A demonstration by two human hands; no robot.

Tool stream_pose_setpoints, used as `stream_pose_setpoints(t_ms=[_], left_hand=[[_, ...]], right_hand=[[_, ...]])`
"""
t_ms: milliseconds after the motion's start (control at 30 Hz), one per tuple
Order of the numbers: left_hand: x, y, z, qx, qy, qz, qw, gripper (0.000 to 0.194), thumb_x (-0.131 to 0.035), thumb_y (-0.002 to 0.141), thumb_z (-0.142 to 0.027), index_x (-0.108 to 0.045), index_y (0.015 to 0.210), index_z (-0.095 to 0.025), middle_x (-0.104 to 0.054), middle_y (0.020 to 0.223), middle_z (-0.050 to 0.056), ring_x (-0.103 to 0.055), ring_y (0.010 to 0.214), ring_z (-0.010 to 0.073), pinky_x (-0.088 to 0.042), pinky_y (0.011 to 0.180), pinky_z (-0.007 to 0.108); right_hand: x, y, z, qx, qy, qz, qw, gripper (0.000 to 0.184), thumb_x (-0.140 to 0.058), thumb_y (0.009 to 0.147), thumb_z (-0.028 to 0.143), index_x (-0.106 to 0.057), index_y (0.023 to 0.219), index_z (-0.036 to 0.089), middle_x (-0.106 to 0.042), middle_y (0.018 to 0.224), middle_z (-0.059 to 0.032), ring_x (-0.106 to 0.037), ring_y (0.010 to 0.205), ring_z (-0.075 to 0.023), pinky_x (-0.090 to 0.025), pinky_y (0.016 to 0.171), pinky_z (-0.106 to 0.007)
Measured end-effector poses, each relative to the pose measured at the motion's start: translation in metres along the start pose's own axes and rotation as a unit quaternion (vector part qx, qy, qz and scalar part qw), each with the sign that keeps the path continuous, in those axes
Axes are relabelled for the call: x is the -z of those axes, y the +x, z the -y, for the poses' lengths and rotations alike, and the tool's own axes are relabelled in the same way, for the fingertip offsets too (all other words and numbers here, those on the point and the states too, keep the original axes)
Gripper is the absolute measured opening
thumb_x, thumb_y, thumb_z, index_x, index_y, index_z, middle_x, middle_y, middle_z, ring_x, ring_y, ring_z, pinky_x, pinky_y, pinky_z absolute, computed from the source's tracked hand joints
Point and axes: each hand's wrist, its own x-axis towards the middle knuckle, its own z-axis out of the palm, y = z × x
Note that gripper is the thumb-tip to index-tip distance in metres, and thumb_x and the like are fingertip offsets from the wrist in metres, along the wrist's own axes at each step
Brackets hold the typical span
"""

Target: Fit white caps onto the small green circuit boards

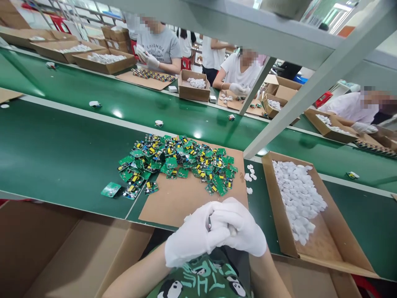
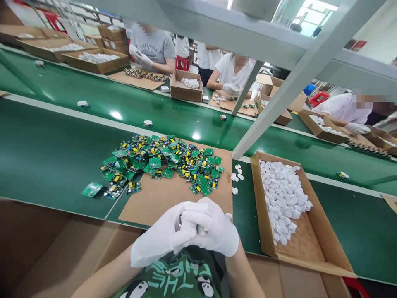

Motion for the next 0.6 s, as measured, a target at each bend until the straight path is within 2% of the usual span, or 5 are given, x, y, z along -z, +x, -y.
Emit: stream_pose_setpoints(t_ms=[133,200,300,367,600], left_hand=[[0.016,0.000,0.016,0.006,-0.203,0.043,0.978,0.050,-0.065,0.084,-0.056,-0.061,0.121,-0.022,-0.069,0.088,0.007,-0.067,0.066,0.0191,-0.052,0.054,0.028],[0.030,0.001,0.025,0.008,-0.191,-0.045,0.980,0.058,-0.058,0.088,-0.062,-0.052,0.135,-0.028,-0.067,0.118,0.012,-0.070,0.074,0.0204,-0.054,0.053,0.029],[0.059,0.006,0.036,-0.016,0.063,-0.312,0.948,0.047,-0.057,0.092,-0.051,-0.055,0.131,-0.024,-0.062,0.133,0.016,-0.072,0.083,0.0213,-0.058,0.068,0.034],[0.080,0.013,0.042,-0.027,0.168,-0.392,0.904,0.042,-0.060,0.091,-0.042,-0.059,0.125,-0.019,-0.063,0.131,0.018,-0.070,0.098,0.0263,-0.056,0.086,0.041],[0.132,0.045,0.036,-0.046,0.449,-0.397,0.799,0.040,-0.060,0.083,-0.021,-0.063,0.123,-0.016,-0.046,0.153,0.018,-0.041,0.139,0.0414,-0.027,0.116,0.057]], right_hand=[[0.022,0.033,-0.013,-0.061,-0.006,0.148,0.987,0.039,-0.055,0.100,0.041,-0.054,0.136,0.027,-0.071,0.105,-0.0068,-0.065,0.098,-0.0220,-0.051,0.089,-0.037],[0.035,0.056,-0.038,-0.136,-0.023,0.182,0.974,0.036,-0.056,0.099,0.035,-0.058,0.134,0.026,-0.072,0.103,-0.0040,-0.066,0.100,-0.0206,-0.051,0.095,-0.037],[0.051,0.091,-0.096,-0.312,-0.119,0.159,0.929,0.031,-0.056,0.099,0.034,-0.063,0.129,0.027,-0.070,0.120,-0.0029,-0.065,0.109,-0.0182,-0.050,0.101,-0.032],[0.054,0.110,-0.136,-0.364,-0.169,0.125,0.907,0.028,-0.050,0.103,0.030,-0.065,0.124,0.019,-0.064,0.130,-0.0105,-0.060,0.121,-0.0233,-0.046,0.107,-0.041],[0.056,0.107,-0.180,-0.471,-0.239,0.116,0.841,0.033,-0.063,0.098,0.036,-0.061,0.124,0.017,-0.062,0.128,-0.0098,-0.063,0.112,-0.0250,-0.054,0.096,-0.048]])
